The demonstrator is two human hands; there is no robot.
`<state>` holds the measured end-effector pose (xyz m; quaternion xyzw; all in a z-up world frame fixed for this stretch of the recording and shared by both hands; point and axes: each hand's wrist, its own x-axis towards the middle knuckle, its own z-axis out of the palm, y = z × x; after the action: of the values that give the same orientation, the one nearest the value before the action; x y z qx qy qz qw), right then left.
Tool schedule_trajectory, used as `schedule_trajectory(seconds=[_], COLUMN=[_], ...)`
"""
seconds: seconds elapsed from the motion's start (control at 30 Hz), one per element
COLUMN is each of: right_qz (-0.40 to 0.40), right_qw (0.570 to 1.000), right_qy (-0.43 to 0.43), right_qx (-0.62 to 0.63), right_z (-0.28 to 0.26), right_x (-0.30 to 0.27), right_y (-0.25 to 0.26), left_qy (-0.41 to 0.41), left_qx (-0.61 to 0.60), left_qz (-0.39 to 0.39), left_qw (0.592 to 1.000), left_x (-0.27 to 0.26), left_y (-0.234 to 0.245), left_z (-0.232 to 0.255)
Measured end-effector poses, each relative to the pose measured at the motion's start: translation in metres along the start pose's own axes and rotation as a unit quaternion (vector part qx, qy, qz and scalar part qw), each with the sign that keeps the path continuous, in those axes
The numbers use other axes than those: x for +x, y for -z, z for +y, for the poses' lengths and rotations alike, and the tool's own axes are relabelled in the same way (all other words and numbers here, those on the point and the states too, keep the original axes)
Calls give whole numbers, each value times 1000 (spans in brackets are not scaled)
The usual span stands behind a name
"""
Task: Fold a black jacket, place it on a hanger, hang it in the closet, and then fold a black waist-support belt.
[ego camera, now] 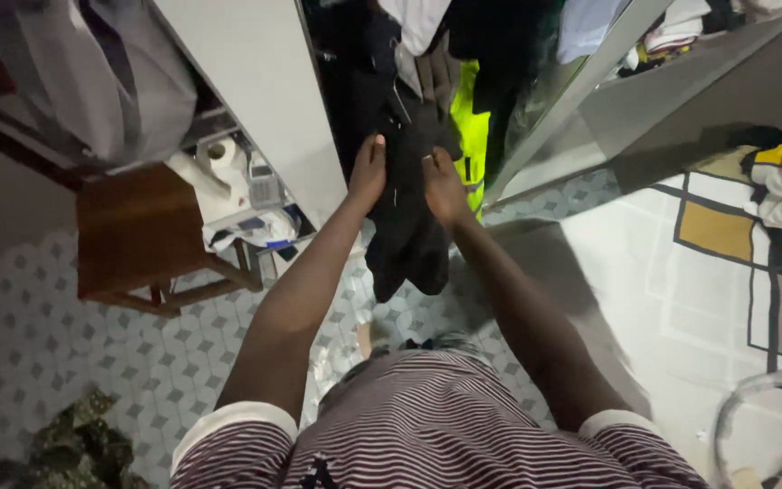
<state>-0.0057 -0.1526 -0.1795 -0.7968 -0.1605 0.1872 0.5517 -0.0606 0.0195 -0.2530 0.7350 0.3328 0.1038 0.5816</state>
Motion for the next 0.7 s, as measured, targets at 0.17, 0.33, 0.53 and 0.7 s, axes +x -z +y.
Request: schedule_trajectory(seconds=[0.17, 0.33, 0.53, 0.7], right_qz=[40, 11, 20, 17], right_qw=[997, 997, 999, 978], right_qy=[71, 7, 29, 121], right_qx=[-12, 81, 25, -169], right_z=[25, -5, 3, 64], right_x=[39, 74, 135, 193], right_y=[-20, -34, -55, -92], left_qy=[-33, 19, -70, -67], left_qx=[-26, -27, -11, -90], left_qz=[6, 23, 86, 126], left_qw=[999, 999, 994, 986], left_x=[21, 36, 108, 127], left_y=[-11, -9, -32, -29], left_z=[5, 41, -13, 6])
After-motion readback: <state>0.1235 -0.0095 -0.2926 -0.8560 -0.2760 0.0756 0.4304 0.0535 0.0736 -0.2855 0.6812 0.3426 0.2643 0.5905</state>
